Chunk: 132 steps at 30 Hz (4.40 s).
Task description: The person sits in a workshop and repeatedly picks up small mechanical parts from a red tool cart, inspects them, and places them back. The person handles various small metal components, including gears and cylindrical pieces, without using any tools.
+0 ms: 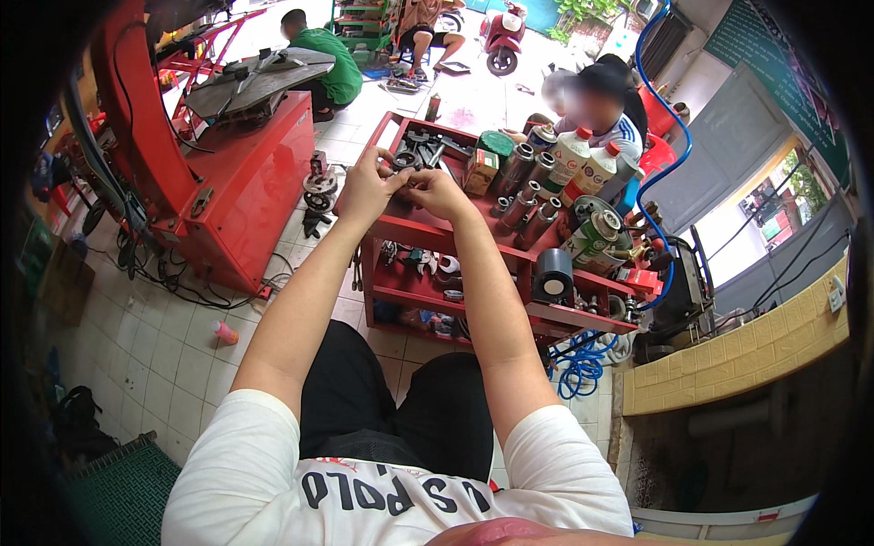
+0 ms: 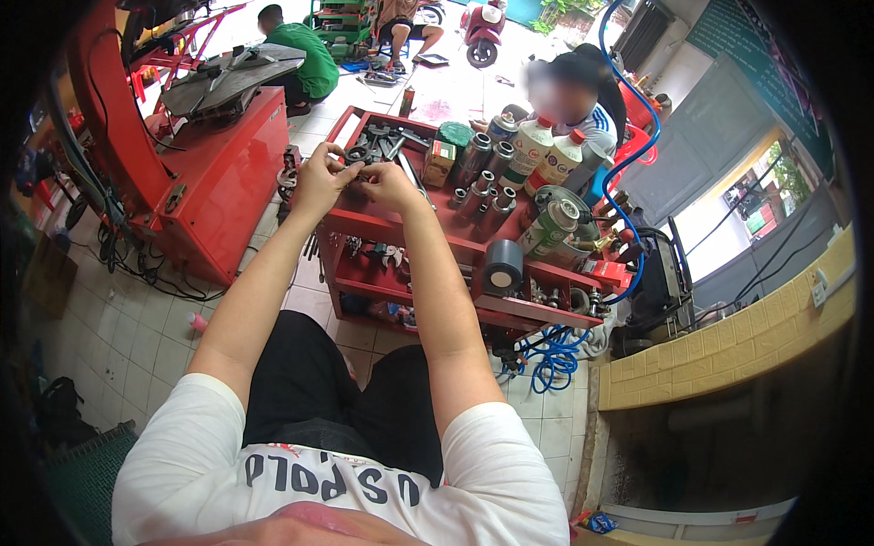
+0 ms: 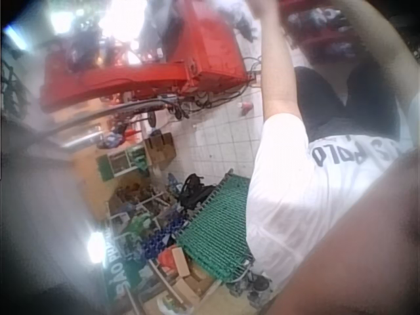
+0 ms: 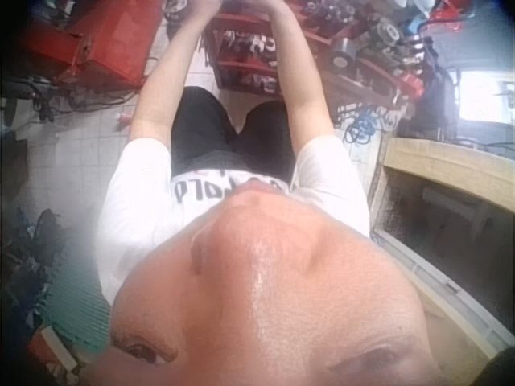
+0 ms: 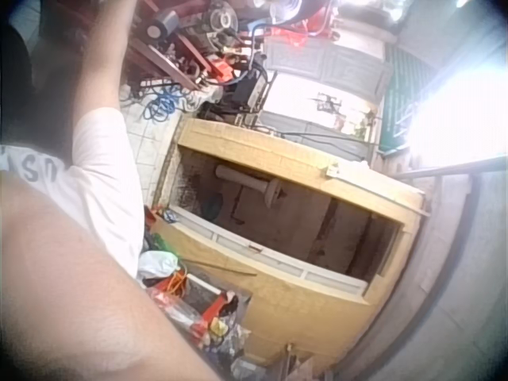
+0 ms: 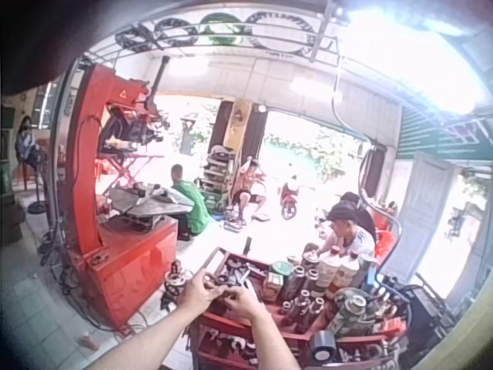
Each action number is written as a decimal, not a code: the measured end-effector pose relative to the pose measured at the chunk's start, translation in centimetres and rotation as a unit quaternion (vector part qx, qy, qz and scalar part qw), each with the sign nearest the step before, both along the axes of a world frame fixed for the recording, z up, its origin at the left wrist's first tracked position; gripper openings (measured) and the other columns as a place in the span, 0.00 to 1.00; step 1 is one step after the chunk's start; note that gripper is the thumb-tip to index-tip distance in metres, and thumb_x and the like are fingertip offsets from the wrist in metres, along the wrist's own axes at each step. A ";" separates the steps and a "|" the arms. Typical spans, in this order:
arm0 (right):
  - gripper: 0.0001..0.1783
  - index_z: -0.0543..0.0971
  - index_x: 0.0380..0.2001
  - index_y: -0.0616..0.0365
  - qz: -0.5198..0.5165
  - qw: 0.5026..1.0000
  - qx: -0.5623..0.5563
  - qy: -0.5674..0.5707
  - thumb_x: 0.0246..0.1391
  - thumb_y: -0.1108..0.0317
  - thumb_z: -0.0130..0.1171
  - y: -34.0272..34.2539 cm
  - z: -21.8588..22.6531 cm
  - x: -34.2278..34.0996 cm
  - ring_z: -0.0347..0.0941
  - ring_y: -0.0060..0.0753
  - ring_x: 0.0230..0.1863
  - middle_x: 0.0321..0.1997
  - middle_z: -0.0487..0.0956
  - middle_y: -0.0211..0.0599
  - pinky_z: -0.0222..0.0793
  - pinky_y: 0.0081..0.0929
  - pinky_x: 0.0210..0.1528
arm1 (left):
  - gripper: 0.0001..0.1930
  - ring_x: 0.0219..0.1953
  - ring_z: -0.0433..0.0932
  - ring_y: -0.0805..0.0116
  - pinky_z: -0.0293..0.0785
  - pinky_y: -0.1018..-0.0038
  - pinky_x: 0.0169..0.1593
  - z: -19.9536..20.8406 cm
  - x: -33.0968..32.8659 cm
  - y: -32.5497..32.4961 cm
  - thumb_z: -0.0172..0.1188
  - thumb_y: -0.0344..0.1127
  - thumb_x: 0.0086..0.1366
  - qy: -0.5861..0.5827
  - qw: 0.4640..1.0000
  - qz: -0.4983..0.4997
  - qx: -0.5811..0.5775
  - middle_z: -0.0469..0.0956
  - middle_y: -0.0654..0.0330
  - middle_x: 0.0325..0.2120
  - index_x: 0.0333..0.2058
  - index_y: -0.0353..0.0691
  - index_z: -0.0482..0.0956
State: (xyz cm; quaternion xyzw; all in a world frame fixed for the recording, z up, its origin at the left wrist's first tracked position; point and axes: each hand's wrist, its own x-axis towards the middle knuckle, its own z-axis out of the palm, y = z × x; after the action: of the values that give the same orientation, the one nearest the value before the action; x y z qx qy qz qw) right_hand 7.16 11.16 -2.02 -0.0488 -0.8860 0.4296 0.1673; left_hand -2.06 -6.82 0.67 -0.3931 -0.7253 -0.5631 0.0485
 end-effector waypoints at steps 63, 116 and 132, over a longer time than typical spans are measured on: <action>0.17 0.84 0.46 0.72 -0.088 0.995 -0.002 0.039 0.57 0.71 0.66 -0.2 0.4 0.2 0.83 0.26 0.31 0.33 0.87 0.43 0.80 0.29 0.35 | 0.38 0.50 0.82 0.49 0.77 0.57 0.55 -0.2 0.3 0.3 0.74 0.62 0.60 0.144 0.989 -0.003 -0.015 0.81 0.48 0.46 0.53 0.35 0.73; 0.06 0.76 0.32 0.46 -0.030 0.853 -0.509 -0.113 0.63 0.65 0.63 -1.0 3.6 2.3 0.60 0.17 0.23 0.24 0.67 0.17 0.55 0.22 0.26 | 0.11 0.54 0.81 0.45 0.78 0.57 0.57 -0.8 -0.4 0.6 0.65 0.36 0.69 0.144 0.985 -0.086 0.030 0.79 0.46 0.50 0.47 0.40 0.87; 0.22 0.88 0.40 0.62 -0.126 0.938 -0.302 -0.116 0.61 0.51 0.69 -2.4 4.3 4.8 0.70 0.24 0.24 0.27 0.78 0.26 0.69 0.30 0.30 | 0.12 0.51 0.80 0.45 0.78 0.55 0.55 -0.3 0.4 0.0 0.67 0.37 0.69 0.129 0.991 -0.038 0.021 0.77 0.48 0.47 0.47 0.40 0.87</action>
State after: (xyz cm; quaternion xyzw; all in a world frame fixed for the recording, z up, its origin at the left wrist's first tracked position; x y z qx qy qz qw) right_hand 12.00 8.77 2.27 -0.2578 -0.7144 0.6438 0.0931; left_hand -1.67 -6.78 0.37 -0.4886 -0.6857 -0.5240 0.1283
